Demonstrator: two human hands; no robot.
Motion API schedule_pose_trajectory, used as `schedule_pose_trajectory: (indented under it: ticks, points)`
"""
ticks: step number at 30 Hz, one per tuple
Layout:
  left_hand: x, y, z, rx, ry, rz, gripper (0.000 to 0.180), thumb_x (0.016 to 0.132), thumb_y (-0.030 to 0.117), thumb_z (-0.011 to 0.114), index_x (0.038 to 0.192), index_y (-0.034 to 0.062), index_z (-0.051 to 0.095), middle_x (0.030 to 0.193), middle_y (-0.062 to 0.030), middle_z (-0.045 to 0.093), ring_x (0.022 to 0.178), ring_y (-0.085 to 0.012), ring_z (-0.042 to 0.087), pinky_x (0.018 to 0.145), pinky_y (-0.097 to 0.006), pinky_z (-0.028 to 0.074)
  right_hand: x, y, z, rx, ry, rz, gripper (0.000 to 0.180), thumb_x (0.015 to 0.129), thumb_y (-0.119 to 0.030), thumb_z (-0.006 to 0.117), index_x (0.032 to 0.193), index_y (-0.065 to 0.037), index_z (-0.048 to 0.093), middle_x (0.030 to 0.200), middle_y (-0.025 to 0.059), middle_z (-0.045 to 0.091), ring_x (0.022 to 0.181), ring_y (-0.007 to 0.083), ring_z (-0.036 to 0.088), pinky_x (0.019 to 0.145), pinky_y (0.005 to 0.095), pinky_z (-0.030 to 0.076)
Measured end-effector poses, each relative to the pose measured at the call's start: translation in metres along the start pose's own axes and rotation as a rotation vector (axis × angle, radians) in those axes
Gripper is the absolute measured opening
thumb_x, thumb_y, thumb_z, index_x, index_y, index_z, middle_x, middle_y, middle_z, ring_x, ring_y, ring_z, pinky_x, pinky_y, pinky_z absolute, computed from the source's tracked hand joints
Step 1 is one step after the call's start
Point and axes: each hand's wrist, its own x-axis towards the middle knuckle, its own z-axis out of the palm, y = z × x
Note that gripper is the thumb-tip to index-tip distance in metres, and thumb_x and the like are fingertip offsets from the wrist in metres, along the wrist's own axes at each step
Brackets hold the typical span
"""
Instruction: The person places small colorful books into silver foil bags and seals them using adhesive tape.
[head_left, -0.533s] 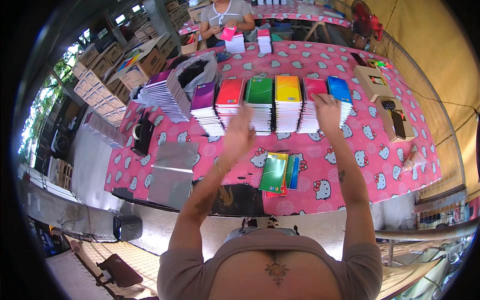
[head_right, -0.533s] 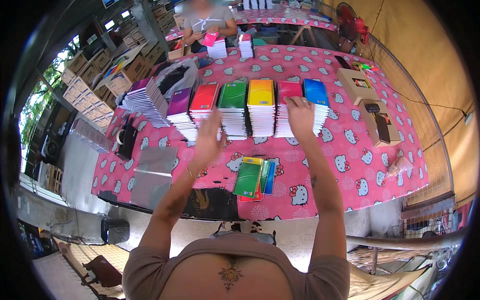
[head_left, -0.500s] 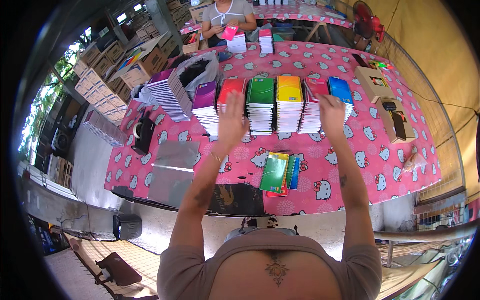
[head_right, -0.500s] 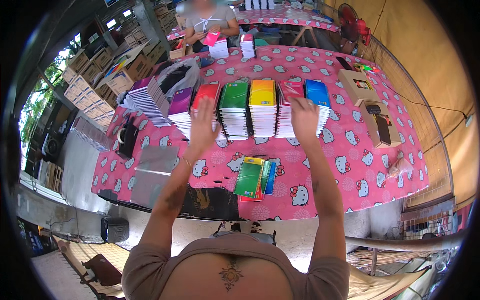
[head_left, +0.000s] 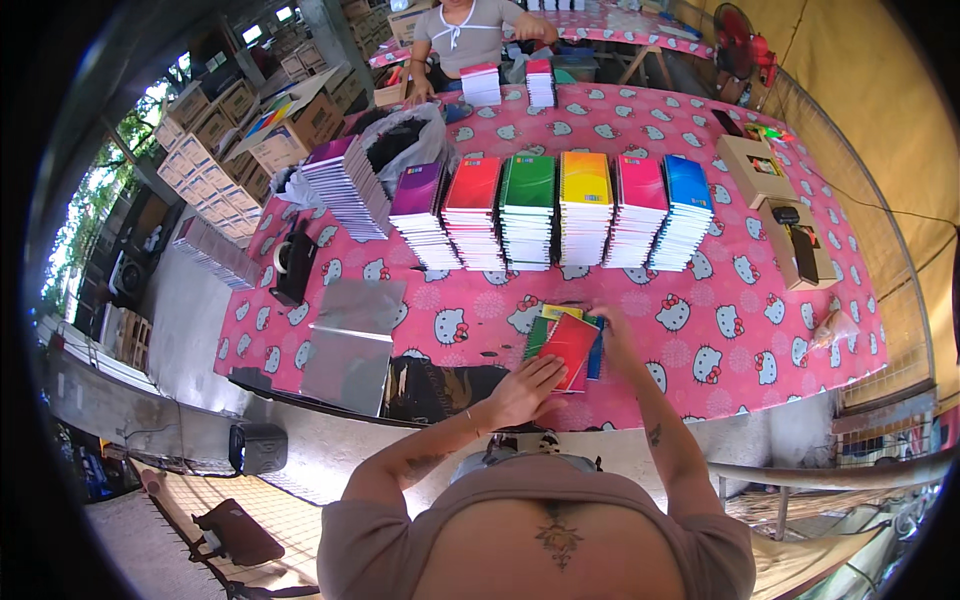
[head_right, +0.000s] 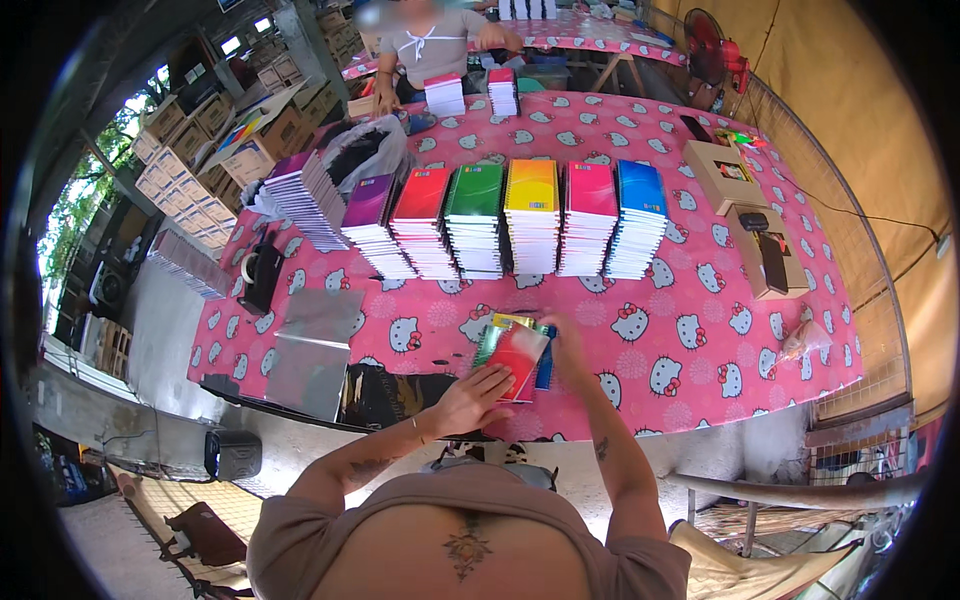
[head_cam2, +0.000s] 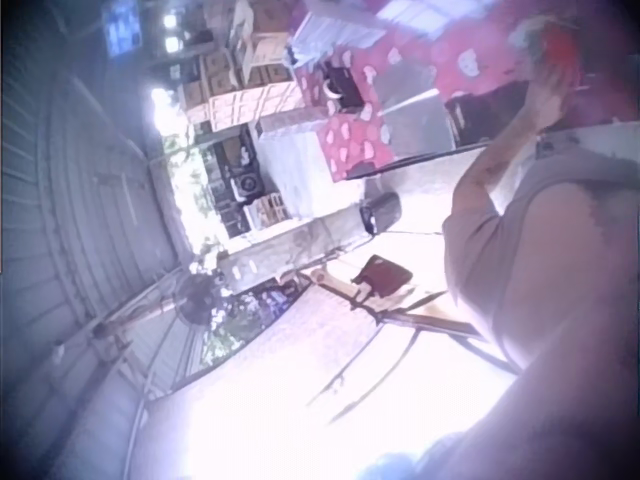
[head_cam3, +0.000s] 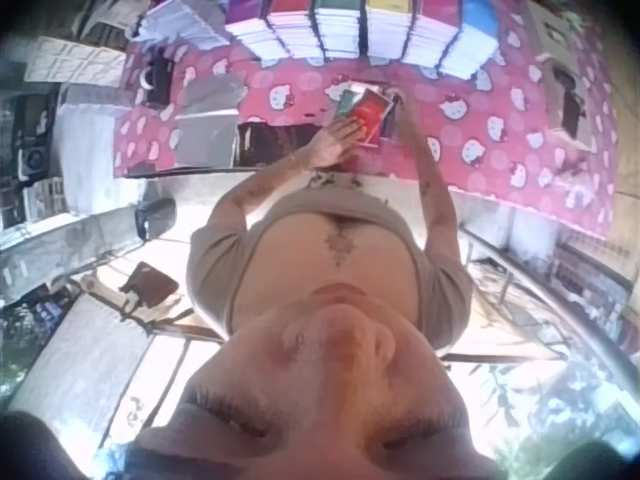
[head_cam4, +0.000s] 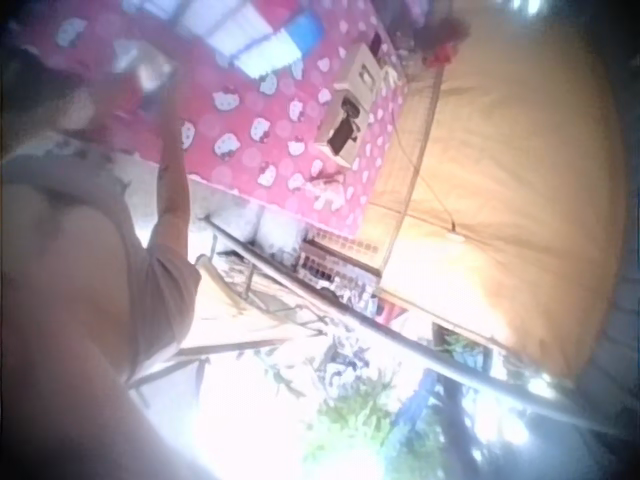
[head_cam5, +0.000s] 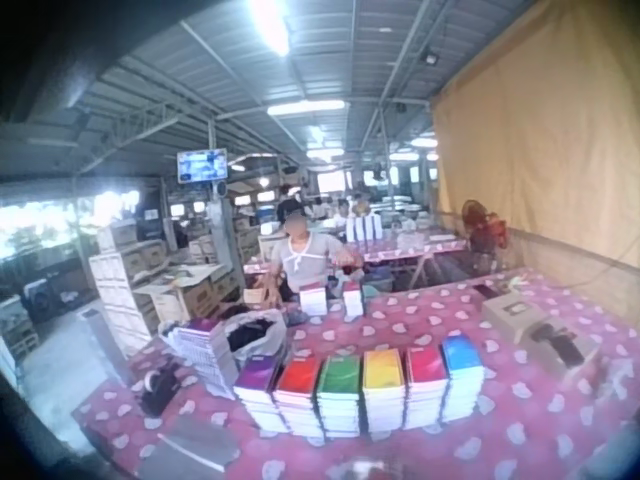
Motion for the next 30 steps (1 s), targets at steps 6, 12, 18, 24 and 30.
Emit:
schedule_pose_trajectory:
  ticks: [6,12,18,24,30]
  points:
    - [0.056,-0.127,-0.123,0.582,0.478,-0.361,0.070,0.079,0.002,0.060,0.146,0.0002,0.038,0.146,-0.0246,0.045,0.132,-0.0376,0.048,0.108,-0.045,0.042,0.094,-0.135,-0.003,-0.592,0.284,-0.473,0.048,0.082,-0.002,0.062,0.129,-0.007,0.055,0.141,0.0138,0.050,0.134,0.0357,0.042,0.112,0.0503,0.033]
    - [0.047,-0.176,-0.204,0.626,0.371,-0.376,0.049,0.087,0.007,0.061,0.136,0.0066,0.054,0.100,-0.0156,0.071,0.091,-0.0315,0.070,0.081,-0.043,0.055,0.172,-0.129,-0.034,-0.918,0.257,-0.480,0.031,0.082,-0.007,0.069,0.113,-0.010,0.068,0.117,0.0066,0.063,0.107,0.0275,0.059,0.088,0.0505,0.042]
    - [0.051,-0.038,-0.276,0.192,0.352,-0.591,0.035,0.098,0.034,0.060,0.109,0.0009,0.065,0.067,-0.0141,0.066,0.058,-0.0233,0.068,0.055,-0.031,0.054,0.068,-0.118,-0.052,0.411,0.043,-0.147,0.027,0.085,0.009,0.056,0.106,-0.005,0.065,0.117,0.0120,0.066,0.121,0.0302,0.057,0.104,0.0418,0.043]
    - [0.103,-0.048,-0.124,-0.478,-0.564,-0.862,0.047,0.098,0.044,0.053,0.117,0.0020,0.060,0.085,-0.0169,0.069,0.069,-0.0277,0.070,0.061,-0.039,0.055,0.002,-0.014,-0.013,0.175,-0.357,-0.113,0.052,0.069,0.022,0.045,0.112,-0.003,0.061,0.140,0.0086,0.056,0.137,0.0253,0.044,0.114,0.0354,0.034]
    - [0.034,-0.082,-0.008,-0.023,0.295,-0.548,0.040,0.097,0.039,0.059,0.109,0.0010,0.064,0.082,-0.0143,0.067,0.074,-0.0237,0.068,0.061,-0.037,0.052,-0.024,-0.051,0.000,0.465,0.232,0.716,0.024,0.089,-0.007,0.066,0.111,-0.001,0.061,0.126,0.0083,0.061,0.114,0.0180,0.057,0.093,0.0321,0.045]
